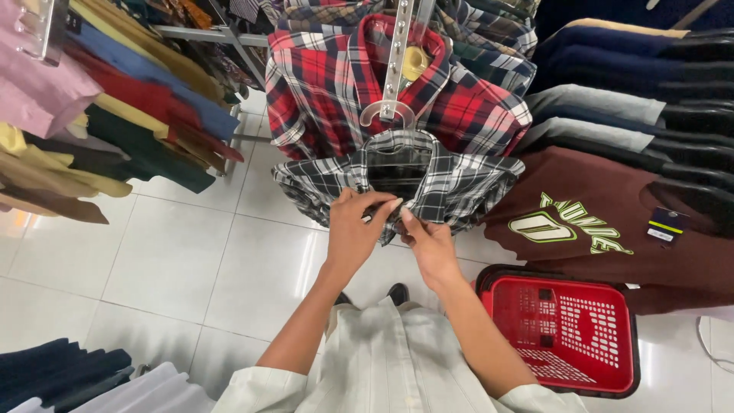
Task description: The person inspects a red plaid shirt by unfolding it and examining the sleeves and body. Then the person retrieves a black and white plaid shirt from a red basket, unfolds it, and inspects the collar and body.
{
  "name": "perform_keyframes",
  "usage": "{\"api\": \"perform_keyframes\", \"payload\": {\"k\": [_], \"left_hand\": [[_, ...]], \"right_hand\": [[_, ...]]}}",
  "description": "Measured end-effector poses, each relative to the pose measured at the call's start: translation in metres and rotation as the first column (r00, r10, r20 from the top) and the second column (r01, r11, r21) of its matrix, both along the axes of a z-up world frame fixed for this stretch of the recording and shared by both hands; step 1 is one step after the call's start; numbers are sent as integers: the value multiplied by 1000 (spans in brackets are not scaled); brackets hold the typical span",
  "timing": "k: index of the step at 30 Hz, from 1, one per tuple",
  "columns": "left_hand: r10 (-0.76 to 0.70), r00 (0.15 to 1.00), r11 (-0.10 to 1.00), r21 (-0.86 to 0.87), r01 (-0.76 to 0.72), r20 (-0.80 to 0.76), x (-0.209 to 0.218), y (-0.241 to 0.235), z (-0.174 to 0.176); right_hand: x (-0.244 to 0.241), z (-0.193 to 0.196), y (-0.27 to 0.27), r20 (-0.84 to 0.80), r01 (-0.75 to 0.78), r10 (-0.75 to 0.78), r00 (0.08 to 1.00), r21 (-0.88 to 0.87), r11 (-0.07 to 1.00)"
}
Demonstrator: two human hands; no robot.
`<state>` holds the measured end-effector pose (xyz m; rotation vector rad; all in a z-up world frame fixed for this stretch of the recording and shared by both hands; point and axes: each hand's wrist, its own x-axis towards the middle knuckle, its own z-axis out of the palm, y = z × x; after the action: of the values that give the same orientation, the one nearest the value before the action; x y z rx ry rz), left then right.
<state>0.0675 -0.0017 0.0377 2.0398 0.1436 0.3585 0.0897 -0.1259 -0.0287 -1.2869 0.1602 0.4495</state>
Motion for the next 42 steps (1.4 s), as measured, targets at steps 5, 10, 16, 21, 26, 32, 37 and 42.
{"api": "perform_keyframes", "payload": {"k": [5, 10, 16, 21, 26, 32, 37, 42], "left_hand": [[160, 987, 987, 33, -159, -22, -13, -9, -9], [179, 978, 981, 52, -186, 107, -23, -11, -11], [92, 950, 961, 223, -163, 299, -24, -3, -31], [48, 945, 966, 225, -127, 324, -23, 6, -29], [44, 971, 981, 173, -86, 233, -23, 6, -16], [115, 984, 993, -42, -111, 134, -22, -1, -12], [85, 996, 987, -141, -81, 25, -22, -1, 0], [53, 997, 943, -326, -66, -50, -17, 5, -7]], "right_hand": [[-8, 4, 10, -296, 180, -131, 946, 146, 973], [-11, 9, 12, -347, 180, -109, 932, 181, 967], [-14, 28, 9, -405, 156, 0, 914, 352, 923], [-19, 30, 1, -421, 143, 73, 904, 459, 877], [-18, 14, -2, -351, 61, 117, 929, 458, 887], [-21, -13, 6, -36, -16, 28, 999, 296, 955], [-17, -42, 13, 118, 42, -58, 991, 130, 991], [-10, -35, 9, 192, 30, -35, 981, 27, 999]]}}
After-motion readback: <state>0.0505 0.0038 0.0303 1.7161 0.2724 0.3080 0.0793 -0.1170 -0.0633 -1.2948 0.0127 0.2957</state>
